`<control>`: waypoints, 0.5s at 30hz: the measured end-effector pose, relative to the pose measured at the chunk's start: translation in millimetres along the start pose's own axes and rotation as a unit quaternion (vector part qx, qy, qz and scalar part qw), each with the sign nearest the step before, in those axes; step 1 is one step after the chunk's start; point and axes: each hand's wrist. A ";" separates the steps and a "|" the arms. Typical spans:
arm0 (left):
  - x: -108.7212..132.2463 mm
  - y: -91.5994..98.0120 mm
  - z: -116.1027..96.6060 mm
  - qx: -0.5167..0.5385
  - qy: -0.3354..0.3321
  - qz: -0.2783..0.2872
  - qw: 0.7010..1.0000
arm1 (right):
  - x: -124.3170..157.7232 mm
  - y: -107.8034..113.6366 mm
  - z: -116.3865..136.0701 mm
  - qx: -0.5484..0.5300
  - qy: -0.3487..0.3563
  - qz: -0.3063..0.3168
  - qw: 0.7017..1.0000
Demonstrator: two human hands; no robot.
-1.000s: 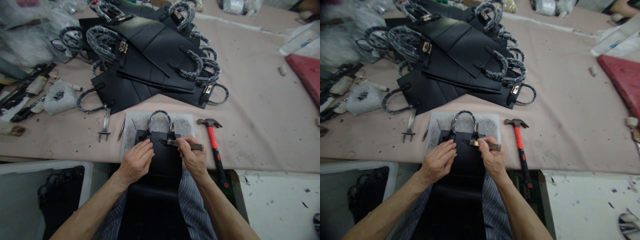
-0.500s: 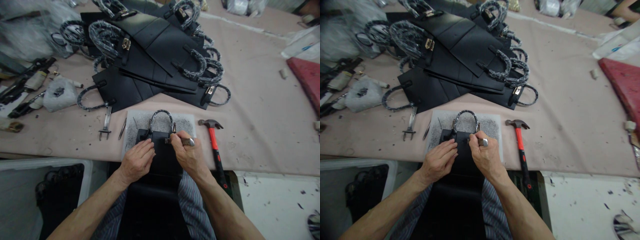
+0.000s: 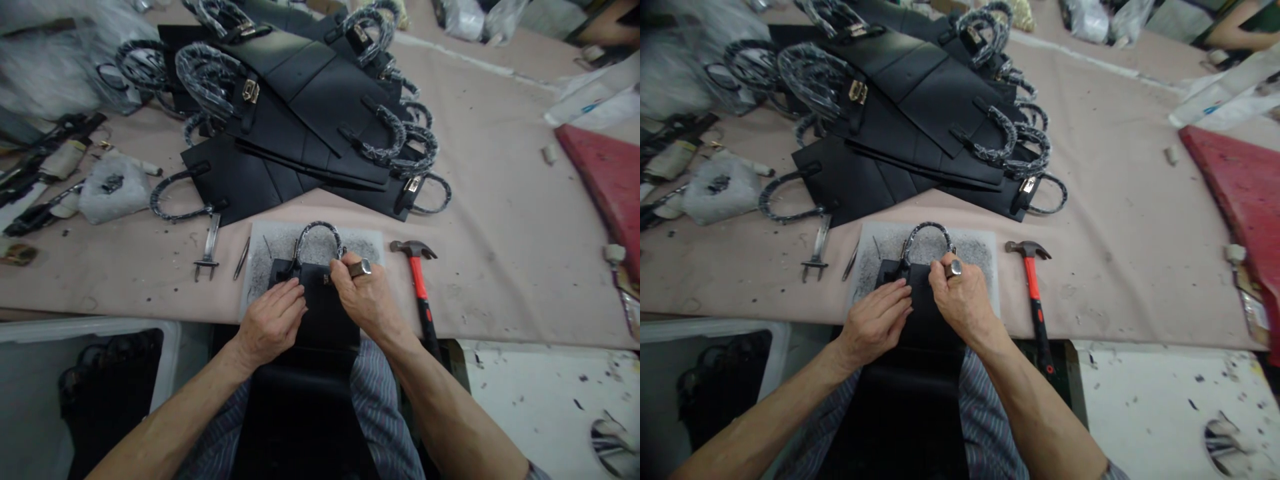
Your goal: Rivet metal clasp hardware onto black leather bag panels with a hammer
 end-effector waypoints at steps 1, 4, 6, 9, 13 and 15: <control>0.3 -0.2 -0.2 0.001 0.001 0.002 1.000 | 1.0 -0.4 -0.9 -0.005 -0.002 -0.005 1.000; 0.1 0.2 -1.5 0.008 0.010 0.008 1.000 | 3.5 -1.0 -5.5 -0.027 -0.016 -0.012 0.999; -3.0 2.5 -2.8 0.020 0.027 0.006 0.999 | 3.9 -0.7 -8.8 -0.039 -0.024 -0.008 0.999; -17.1 8.1 -3.6 0.069 0.085 -0.027 0.994 | 3.8 -0.9 -10.9 -0.038 -0.019 -0.007 0.999; -51.2 10.0 1.2 0.174 0.149 -0.029 0.973 | 5.6 -3.4 -10.0 -0.008 0.006 -0.011 1.000; -66.6 5.6 6.0 0.219 0.143 0.010 0.965 | 7.0 -4.5 -9.7 0.019 0.008 -0.008 1.000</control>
Point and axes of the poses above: each hand's wrist, its own x-axis away from the middle knuckle, its own y-axis out of the back of the hand, z = x × y, and after that the axes turned 9 degrees about -y, right-handed
